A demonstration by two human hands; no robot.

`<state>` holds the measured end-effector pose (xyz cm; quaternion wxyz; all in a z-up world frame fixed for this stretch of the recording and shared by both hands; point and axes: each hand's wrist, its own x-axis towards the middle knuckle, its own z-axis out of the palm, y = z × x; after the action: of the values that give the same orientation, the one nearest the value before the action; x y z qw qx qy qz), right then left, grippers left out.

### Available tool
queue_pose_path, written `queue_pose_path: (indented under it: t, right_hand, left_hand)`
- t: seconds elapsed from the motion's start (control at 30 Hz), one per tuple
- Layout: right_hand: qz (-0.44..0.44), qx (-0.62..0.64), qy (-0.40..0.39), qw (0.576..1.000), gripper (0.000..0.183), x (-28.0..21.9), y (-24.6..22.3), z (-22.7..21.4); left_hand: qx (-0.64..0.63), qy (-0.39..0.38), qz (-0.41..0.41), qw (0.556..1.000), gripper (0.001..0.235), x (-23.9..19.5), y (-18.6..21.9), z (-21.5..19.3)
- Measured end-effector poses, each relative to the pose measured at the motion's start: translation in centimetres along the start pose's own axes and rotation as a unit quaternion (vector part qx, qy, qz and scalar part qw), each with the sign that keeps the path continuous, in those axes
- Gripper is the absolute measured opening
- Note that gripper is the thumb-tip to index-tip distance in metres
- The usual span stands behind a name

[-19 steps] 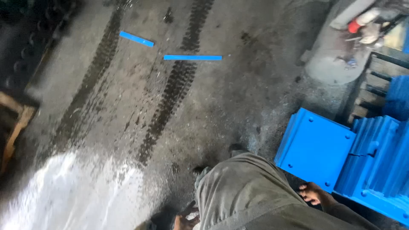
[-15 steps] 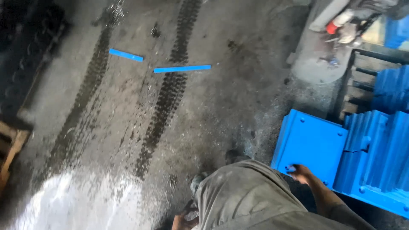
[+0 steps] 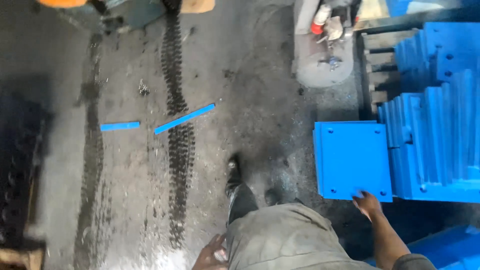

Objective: Grinding the edges of blue industrial blocks using an angle grinder.

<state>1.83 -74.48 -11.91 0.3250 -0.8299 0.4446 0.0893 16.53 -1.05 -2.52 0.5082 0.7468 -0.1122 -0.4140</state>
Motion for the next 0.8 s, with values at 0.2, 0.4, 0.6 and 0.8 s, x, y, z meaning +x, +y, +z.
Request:
queue_pose_path:
  t: [0.2,0.4,0.6,0.8]
  right_hand:
    - [0.319,-0.014,-0.265,0.91,0.037,-16.0,12.0,6.8]
    - [0.164,-0.153,-0.11,0.968,0.033,-21.5,7.4,15.3]
    - [0.303,0.132,0.079,0.941,0.032,-24.4,-14.2,15.1]
    - [0.419,0.435,0.184,0.775,0.042,-28.1,-19.9,24.6]
  left_hand:
    - [0.193,-0.161,0.121,0.96,0.048,14.2,12.9,-10.3]
    - [0.382,-0.239,-0.029,0.892,0.024,25.0,30.3,-14.1]
    - [0.442,-0.232,-0.112,0.859,0.024,41.3,36.1,-24.8]
    - [0.284,-0.205,0.14,0.926,0.052,57.7,41.5,-24.6]
